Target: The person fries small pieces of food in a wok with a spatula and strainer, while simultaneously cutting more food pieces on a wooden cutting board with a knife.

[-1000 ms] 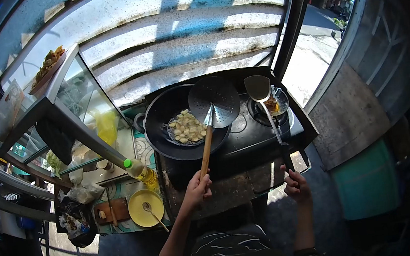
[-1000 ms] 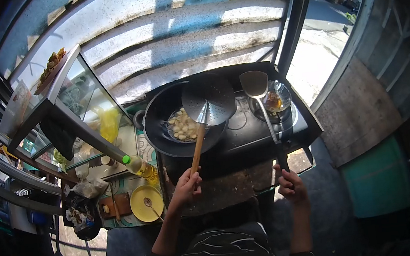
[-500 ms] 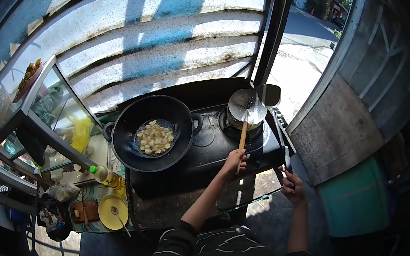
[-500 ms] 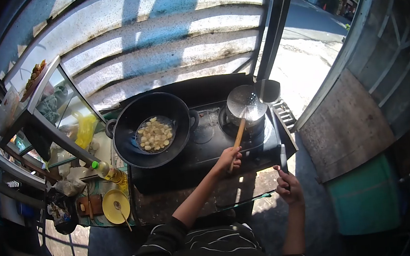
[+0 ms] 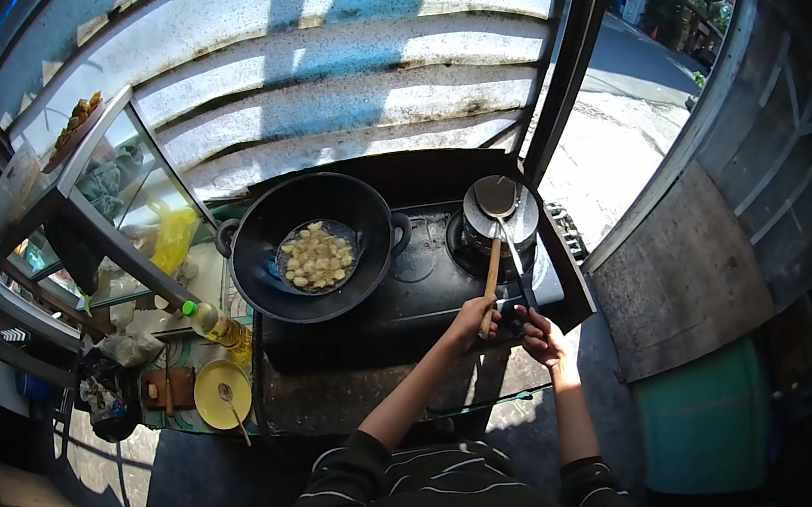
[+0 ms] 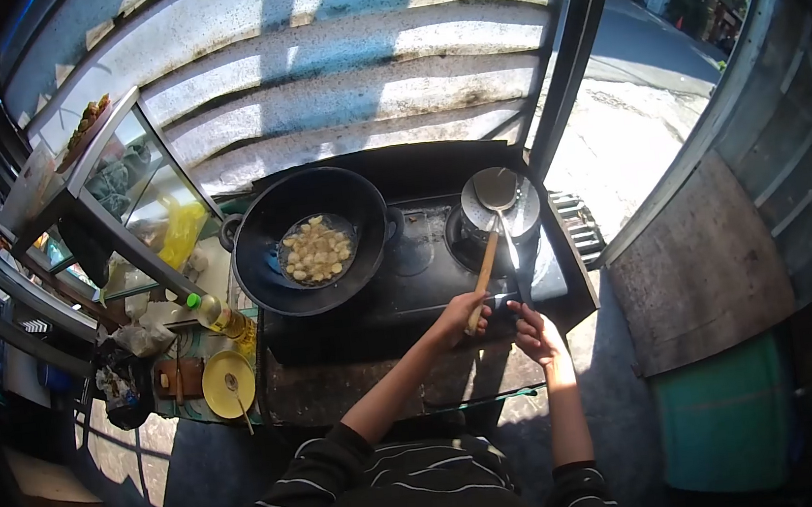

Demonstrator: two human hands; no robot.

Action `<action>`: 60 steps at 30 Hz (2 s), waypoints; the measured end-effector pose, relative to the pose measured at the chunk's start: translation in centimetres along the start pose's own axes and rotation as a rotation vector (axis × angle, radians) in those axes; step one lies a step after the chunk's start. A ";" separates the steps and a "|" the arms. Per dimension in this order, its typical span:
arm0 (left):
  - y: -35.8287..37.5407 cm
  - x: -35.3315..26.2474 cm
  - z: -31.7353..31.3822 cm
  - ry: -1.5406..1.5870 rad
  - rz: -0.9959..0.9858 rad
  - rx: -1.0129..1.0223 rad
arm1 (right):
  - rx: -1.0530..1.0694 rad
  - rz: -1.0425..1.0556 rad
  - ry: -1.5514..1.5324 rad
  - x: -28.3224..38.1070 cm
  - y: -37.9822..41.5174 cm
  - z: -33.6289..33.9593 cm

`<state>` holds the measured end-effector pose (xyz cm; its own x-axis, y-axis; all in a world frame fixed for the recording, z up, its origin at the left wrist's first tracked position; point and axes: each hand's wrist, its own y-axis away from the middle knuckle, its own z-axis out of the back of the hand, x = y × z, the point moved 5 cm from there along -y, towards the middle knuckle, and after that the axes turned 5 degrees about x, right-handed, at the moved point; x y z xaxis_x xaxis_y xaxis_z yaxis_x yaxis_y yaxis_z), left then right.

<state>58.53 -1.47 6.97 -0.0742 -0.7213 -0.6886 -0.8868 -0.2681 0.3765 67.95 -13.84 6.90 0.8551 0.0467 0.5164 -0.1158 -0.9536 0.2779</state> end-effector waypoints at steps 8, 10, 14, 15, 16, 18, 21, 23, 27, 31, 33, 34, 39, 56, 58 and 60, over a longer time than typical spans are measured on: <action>1.2 1.1 0.6 -0.014 0.022 0.079 | -0.115 0.021 0.002 -1.2 -2.1 1.5; 1.4 1.6 0.8 0.000 0.034 0.075 | -0.114 0.005 -0.043 -1.2 -2.4 1.6; 3.2 1.3 0.8 -0.018 0.056 0.070 | -0.079 -0.012 -0.119 -1.4 -3.2 1.4; 3.8 1.2 0.8 -0.058 0.061 0.065 | -0.073 -0.009 -0.126 -1.4 -3.4 1.4; 4.5 1.1 0.8 -0.099 0.066 0.061 | -0.073 -0.018 -0.124 -1.5 -3.6 1.4; 5.3 1.4 1.1 -0.026 0.082 0.093 | -0.086 0.008 -0.114 -1.4 -4.2 1.7; 6.8 1.8 1.8 0.017 0.104 0.051 | -0.031 0.011 -0.130 -1.4 -4.9 1.9; 8.3 1.7 2.2 -0.004 0.091 0.033 | 0.023 0.024 -0.133 -1.4 -5.0 1.6; 12.2 1.4 3.5 -0.007 0.071 0.019 | 0.070 0.031 -0.170 -1.6 -5.0 2.6; 16.3 1.7 6.1 0.064 0.038 0.010 | 0.149 0.106 -0.110 -1.8 -4.2 3.0; 19.1 1.1 6.9 0.113 0.000 -0.090 | 0.193 0.110 -0.259 -2.4 -3.8 4.1; 20.0 1.9 8.3 0.122 -0.006 -0.100 | 0.186 0.118 -0.266 -3.0 -3.4 4.3; 26.6 3.3 15.3 0.249 -0.230 -0.303 | 0.170 0.159 -0.514 -10.0 -1.5 3.8; 64.5 2.5 41.5 -0.302 -0.634 -1.576 | 0.326 -0.737 0.153 -46.8 -1.4 -18.3; 67.5 6.1 42.1 -0.249 -0.611 -1.567 | 0.294 -0.807 0.358 -48.1 -1.2 -18.9; 70.1 10.9 43.0 0.084 -0.375 -1.666 | 0.322 -0.796 0.506 -49.5 -1.4 -19.1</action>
<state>-24.08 -0.71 -0.82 0.0824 -0.4827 -0.8719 0.5540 -0.7051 0.4427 16.18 -9.12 -3.60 0.2992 0.7572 0.5806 0.6041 -0.6214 0.4990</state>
